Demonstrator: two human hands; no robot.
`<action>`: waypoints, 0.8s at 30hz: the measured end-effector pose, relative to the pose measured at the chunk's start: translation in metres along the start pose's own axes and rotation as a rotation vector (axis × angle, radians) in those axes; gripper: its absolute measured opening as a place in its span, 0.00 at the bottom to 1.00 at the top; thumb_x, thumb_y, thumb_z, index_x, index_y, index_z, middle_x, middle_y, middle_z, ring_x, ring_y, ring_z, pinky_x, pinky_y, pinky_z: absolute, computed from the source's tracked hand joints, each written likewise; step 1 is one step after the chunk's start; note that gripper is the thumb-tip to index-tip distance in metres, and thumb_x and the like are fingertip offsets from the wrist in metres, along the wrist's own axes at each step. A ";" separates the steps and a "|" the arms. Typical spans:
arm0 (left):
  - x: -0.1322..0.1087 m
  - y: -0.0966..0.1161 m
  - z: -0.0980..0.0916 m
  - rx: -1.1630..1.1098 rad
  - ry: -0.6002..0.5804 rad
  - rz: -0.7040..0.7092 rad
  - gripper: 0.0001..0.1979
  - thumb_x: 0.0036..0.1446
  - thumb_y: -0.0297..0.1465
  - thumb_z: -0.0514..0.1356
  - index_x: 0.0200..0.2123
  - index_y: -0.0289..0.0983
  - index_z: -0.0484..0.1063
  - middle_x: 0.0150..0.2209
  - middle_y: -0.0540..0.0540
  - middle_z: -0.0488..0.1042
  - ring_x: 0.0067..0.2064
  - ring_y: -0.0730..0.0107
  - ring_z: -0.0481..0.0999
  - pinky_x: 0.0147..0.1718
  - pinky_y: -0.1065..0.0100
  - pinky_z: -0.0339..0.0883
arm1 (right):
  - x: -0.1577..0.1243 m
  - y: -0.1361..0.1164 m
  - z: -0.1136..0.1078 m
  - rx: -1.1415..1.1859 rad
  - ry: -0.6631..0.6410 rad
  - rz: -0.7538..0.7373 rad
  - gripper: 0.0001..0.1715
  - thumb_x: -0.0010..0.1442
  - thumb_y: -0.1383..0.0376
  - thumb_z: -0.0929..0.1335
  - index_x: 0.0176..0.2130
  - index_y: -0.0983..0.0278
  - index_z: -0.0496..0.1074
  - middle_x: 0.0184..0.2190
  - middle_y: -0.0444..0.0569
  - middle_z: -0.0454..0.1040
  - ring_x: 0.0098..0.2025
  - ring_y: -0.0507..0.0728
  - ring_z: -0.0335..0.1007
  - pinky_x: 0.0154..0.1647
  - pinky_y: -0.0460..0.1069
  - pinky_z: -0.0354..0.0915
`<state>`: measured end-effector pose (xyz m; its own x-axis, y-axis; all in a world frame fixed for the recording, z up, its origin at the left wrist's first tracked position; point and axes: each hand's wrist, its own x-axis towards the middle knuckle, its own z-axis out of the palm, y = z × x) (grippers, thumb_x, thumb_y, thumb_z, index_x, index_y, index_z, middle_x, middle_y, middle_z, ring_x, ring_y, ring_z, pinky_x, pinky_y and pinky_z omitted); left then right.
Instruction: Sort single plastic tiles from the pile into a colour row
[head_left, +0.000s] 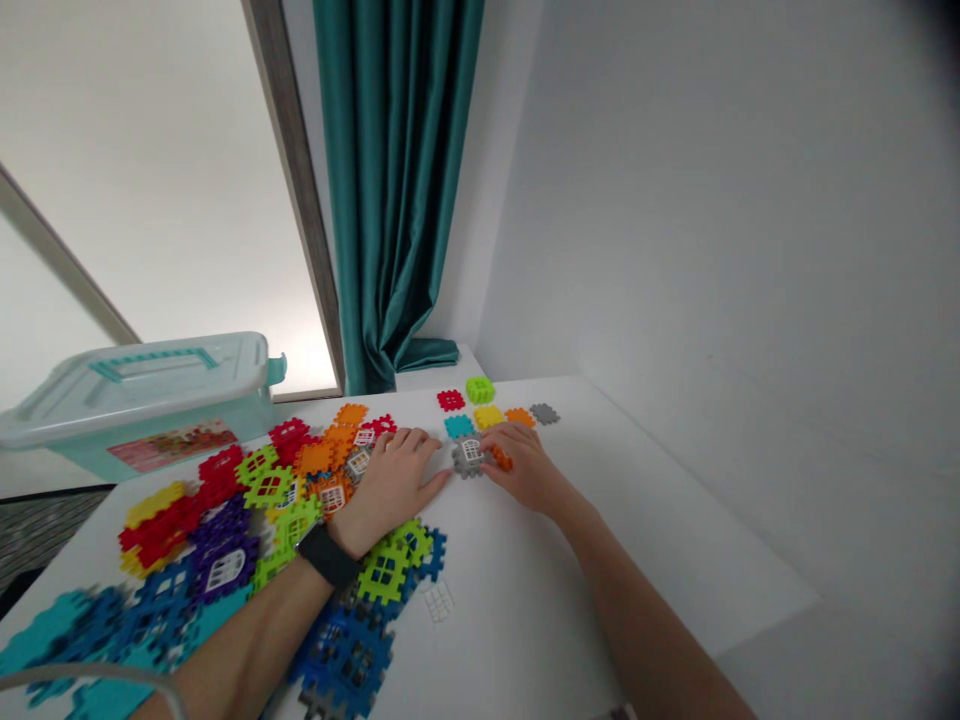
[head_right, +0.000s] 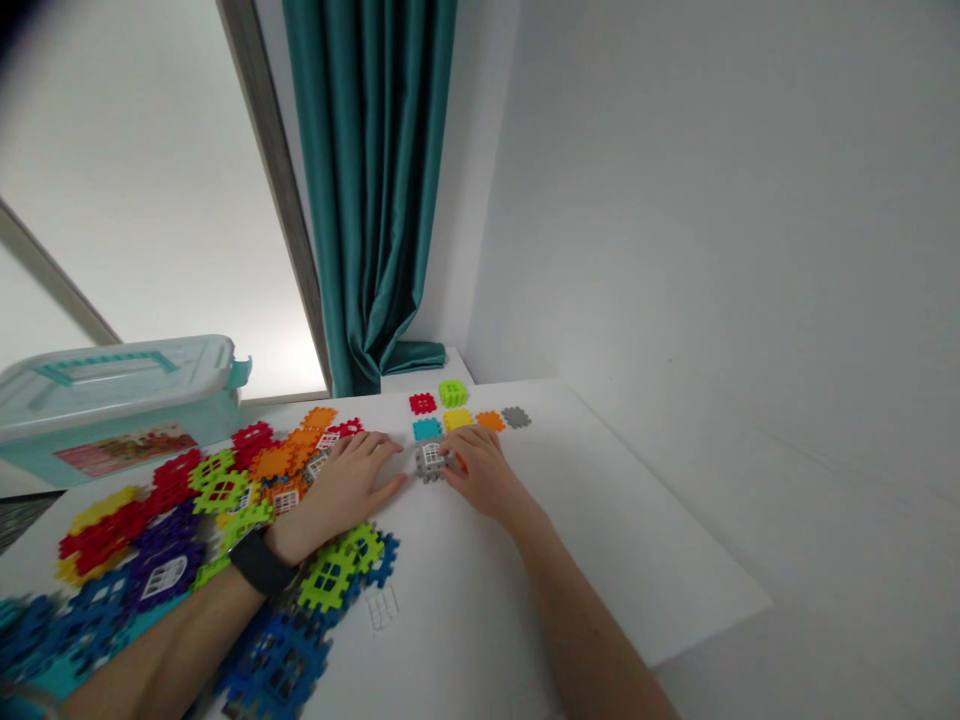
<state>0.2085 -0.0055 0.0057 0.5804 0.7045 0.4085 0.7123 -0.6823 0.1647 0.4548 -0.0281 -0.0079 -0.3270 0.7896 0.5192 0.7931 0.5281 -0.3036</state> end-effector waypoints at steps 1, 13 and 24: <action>-0.001 -0.001 0.001 0.003 -0.018 0.017 0.14 0.65 0.40 0.60 0.49 0.40 0.73 0.49 0.40 0.75 0.53 0.50 0.72 0.54 0.48 0.63 | -0.001 0.003 0.000 -0.009 -0.011 0.004 0.12 0.57 0.70 0.73 0.41 0.59 0.72 0.46 0.50 0.79 0.50 0.61 0.73 0.55 0.59 0.63; -0.009 -0.006 0.006 0.024 -0.140 0.080 0.12 0.62 0.36 0.62 0.48 0.42 0.75 0.53 0.40 0.72 0.59 0.48 0.67 0.60 0.41 0.58 | -0.003 0.005 0.007 -0.030 -0.083 0.017 0.10 0.58 0.71 0.73 0.39 0.59 0.72 0.46 0.49 0.78 0.51 0.61 0.72 0.54 0.58 0.63; -0.010 -0.005 0.006 0.059 -0.192 0.072 0.14 0.63 0.37 0.61 0.52 0.43 0.74 0.57 0.39 0.71 0.62 0.48 0.65 0.62 0.41 0.55 | -0.002 0.007 0.012 -0.002 -0.142 0.048 0.09 0.59 0.70 0.73 0.38 0.59 0.72 0.46 0.49 0.77 0.51 0.60 0.70 0.56 0.57 0.60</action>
<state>0.2014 -0.0078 -0.0042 0.6913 0.6822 0.2381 0.6847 -0.7237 0.0857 0.4555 -0.0224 -0.0206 -0.3577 0.8503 0.3860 0.8106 0.4880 -0.3238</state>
